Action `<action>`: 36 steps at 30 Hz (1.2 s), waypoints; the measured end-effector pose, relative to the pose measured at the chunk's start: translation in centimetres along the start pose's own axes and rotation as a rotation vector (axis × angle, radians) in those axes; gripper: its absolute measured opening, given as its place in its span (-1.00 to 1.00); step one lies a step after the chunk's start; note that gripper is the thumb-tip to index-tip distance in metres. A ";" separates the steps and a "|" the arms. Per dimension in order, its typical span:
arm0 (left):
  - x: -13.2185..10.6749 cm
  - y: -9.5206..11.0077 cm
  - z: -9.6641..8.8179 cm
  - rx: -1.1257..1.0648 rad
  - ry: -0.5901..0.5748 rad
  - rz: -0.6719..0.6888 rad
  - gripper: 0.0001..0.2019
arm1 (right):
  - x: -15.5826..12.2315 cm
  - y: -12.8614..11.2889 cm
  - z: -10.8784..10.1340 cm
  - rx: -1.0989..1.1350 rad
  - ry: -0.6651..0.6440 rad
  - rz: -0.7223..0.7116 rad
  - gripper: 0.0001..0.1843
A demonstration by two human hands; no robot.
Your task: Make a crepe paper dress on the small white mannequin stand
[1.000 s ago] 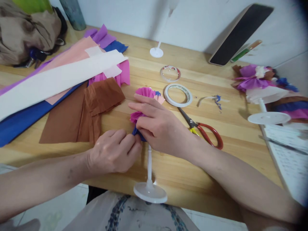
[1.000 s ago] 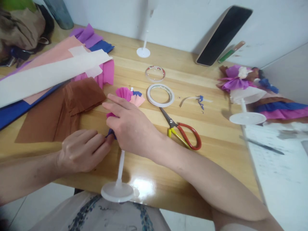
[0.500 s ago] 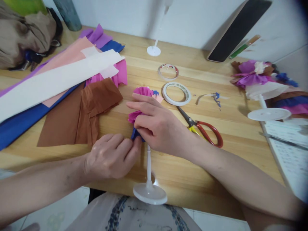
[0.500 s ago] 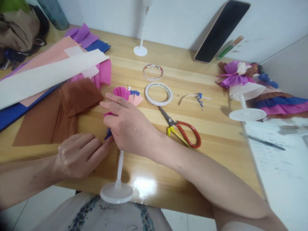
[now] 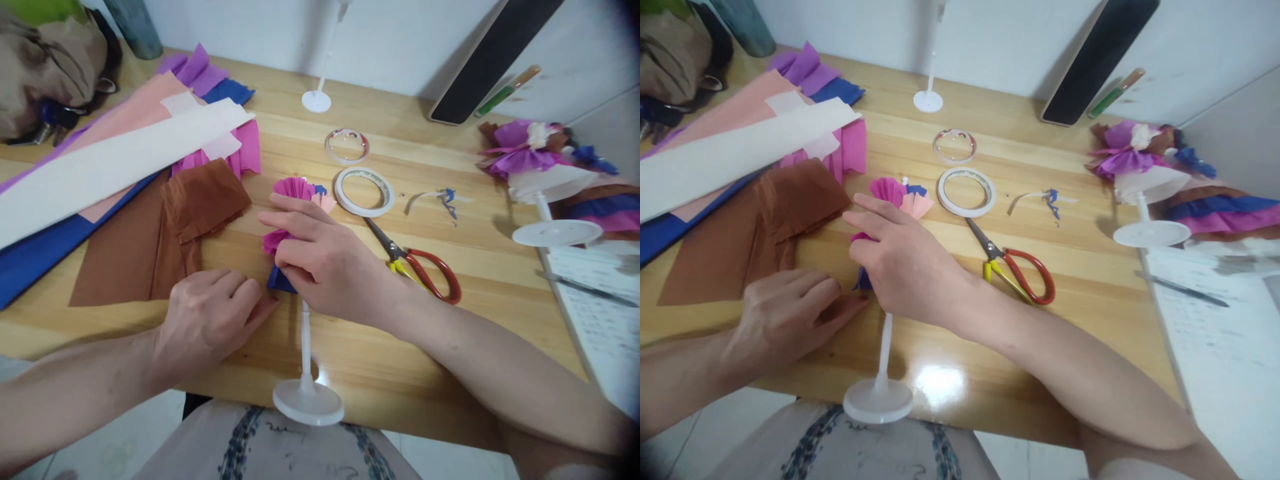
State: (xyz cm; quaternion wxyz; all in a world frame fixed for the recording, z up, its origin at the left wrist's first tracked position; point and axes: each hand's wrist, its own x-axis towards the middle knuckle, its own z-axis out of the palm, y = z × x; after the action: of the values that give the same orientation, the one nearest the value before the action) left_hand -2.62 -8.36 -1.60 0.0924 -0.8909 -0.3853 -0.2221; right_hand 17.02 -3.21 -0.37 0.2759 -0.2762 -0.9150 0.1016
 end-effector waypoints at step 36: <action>0.7 0.1 1.2 -0.039 0.053 0.053 -0.74 | -0.1 0.0 -0.4 -0.018 -0.059 -0.062 -0.78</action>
State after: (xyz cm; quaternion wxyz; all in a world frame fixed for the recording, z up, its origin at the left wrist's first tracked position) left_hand -1.77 -7.62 -2.31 0.0911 -0.8963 -0.3545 -0.2504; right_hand 17.32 -3.28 -0.13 0.2495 -0.2469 -0.9318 0.0926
